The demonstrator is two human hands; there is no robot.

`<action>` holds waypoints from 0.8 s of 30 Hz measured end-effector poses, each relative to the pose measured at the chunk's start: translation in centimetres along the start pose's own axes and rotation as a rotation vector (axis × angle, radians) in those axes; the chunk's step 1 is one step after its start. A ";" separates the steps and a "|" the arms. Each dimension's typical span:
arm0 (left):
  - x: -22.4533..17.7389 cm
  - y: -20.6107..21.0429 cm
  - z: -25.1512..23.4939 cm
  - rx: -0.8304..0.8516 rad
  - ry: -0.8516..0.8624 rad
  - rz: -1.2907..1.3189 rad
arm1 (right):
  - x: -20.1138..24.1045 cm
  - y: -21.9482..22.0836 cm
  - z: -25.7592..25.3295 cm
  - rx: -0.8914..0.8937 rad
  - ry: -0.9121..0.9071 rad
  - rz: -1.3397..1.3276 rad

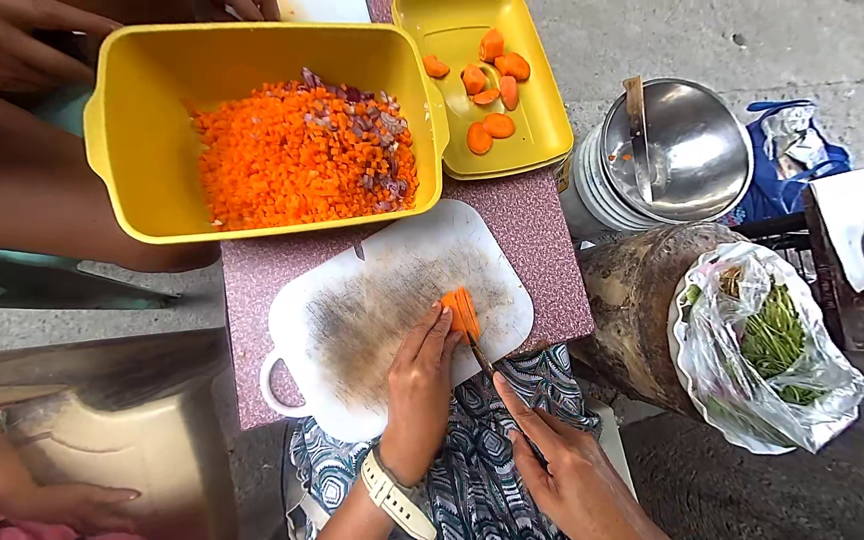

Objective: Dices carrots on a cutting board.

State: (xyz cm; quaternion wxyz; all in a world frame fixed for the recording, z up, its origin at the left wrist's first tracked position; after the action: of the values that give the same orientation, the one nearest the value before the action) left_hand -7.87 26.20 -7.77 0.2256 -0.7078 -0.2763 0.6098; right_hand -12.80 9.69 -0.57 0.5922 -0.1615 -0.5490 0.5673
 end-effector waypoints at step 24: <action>-0.1 -0.1 0.1 -0.006 0.005 0.044 | 1.0 1.0 -9.8 -0.234 -0.081 -0.035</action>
State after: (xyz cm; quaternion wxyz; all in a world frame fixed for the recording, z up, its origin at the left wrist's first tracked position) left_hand -8.02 26.24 -7.64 0.2106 -0.7160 -0.2618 0.6119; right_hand -5.36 15.07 -4.27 0.5562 -0.1969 -0.6378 0.4950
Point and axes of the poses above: each hand's wrist, its own z-axis away from the middle knuckle, its own y-axis out of the palm, x = y × z, the point moved 1 cm from there along -z, towards the middle knuckle, and after that the axes turned 15 degrees about x, right-handed, at the moved point
